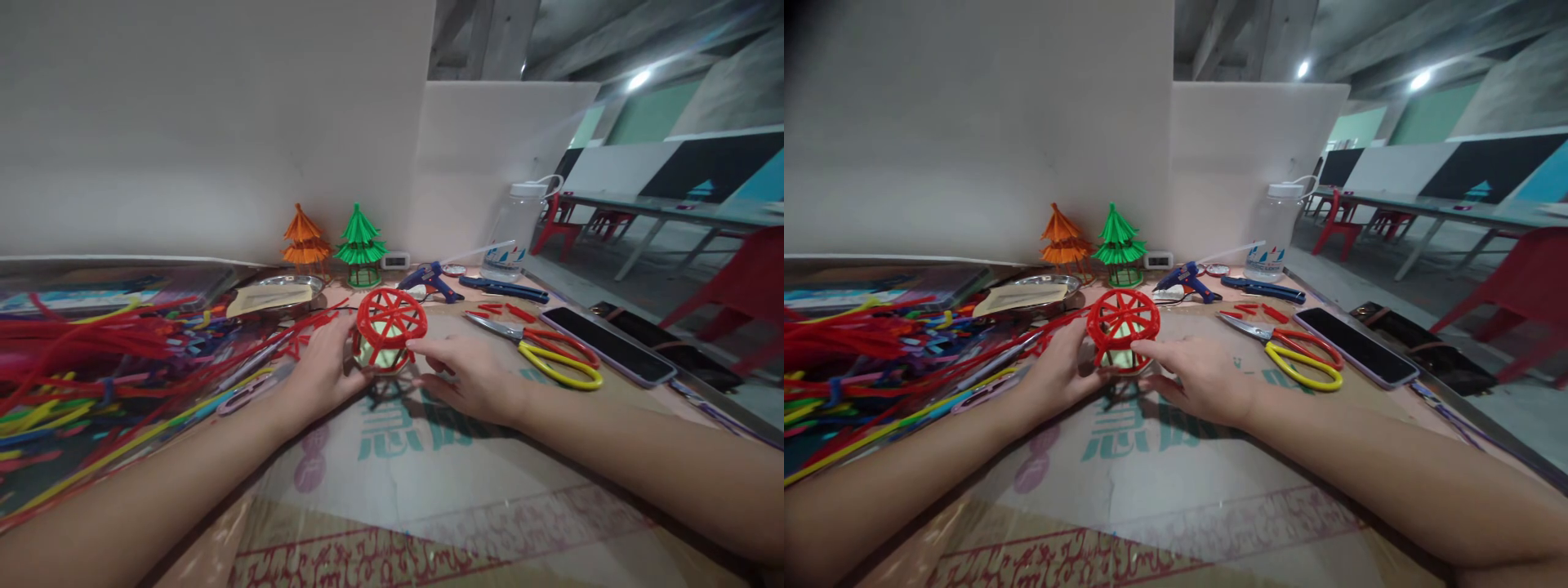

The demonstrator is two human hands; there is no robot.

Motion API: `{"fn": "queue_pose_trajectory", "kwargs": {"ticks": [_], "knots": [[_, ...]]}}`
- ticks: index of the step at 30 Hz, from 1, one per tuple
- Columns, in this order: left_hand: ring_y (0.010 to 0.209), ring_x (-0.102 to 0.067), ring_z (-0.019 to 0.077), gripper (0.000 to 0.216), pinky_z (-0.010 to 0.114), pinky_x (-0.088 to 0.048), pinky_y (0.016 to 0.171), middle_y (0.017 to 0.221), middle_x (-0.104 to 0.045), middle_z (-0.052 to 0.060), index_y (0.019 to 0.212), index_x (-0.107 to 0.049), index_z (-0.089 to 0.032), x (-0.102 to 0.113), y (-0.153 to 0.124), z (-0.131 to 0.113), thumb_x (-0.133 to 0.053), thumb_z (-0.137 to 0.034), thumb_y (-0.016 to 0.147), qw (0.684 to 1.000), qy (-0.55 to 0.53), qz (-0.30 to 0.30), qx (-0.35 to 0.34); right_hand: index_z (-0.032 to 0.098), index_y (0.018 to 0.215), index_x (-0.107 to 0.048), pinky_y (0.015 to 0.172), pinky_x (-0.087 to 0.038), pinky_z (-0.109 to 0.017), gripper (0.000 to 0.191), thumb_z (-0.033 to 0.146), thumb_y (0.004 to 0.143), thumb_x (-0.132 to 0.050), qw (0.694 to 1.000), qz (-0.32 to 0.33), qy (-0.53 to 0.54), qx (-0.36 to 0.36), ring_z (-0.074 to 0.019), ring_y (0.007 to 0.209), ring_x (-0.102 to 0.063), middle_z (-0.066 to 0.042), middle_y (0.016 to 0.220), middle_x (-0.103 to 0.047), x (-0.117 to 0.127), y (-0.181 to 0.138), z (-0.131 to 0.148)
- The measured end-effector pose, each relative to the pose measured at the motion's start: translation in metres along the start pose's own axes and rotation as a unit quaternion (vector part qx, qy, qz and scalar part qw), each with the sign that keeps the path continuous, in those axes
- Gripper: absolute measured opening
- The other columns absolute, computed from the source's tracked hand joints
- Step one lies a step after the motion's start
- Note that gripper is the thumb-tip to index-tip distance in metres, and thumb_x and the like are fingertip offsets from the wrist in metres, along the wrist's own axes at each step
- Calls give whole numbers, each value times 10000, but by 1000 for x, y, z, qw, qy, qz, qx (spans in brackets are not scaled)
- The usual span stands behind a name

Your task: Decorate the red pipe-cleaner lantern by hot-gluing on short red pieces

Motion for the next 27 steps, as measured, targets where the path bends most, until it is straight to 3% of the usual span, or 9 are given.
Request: {"fn": "queue_pose_trajectory", "kwargs": {"ticks": [13, 27], "knots": [[1190, -621, 329, 610, 449, -496, 1002, 1287, -639, 128, 1363, -471, -214, 3, 0, -4, -732, -398, 843, 1000, 0, 5, -10, 176, 1354, -484, 575, -425, -288, 349, 278, 1023, -526, 999, -8, 12, 35, -158, 603, -563, -5, 784, -676, 2, 0, 5], [1191, -629, 329, 593, 460, -503, 985, 1309, -645, 144, 1355, -492, -194, 1, 1, -3, -731, -371, 842, 1000, -19, 2, -21, 166, 1369, -467, 542, -394, -279, 365, 308, 1034, -498, 1000, 14, 10, -15, -145, 544, -511, 17, 721, -633, 1, -2, 2]]}}
Point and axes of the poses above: each hand's wrist, its own y-axis towards the middle knuckle, its own x-axis out of the back of the hand, z = x × y, the point moved 3 cm from there along y, towards the middle knuckle
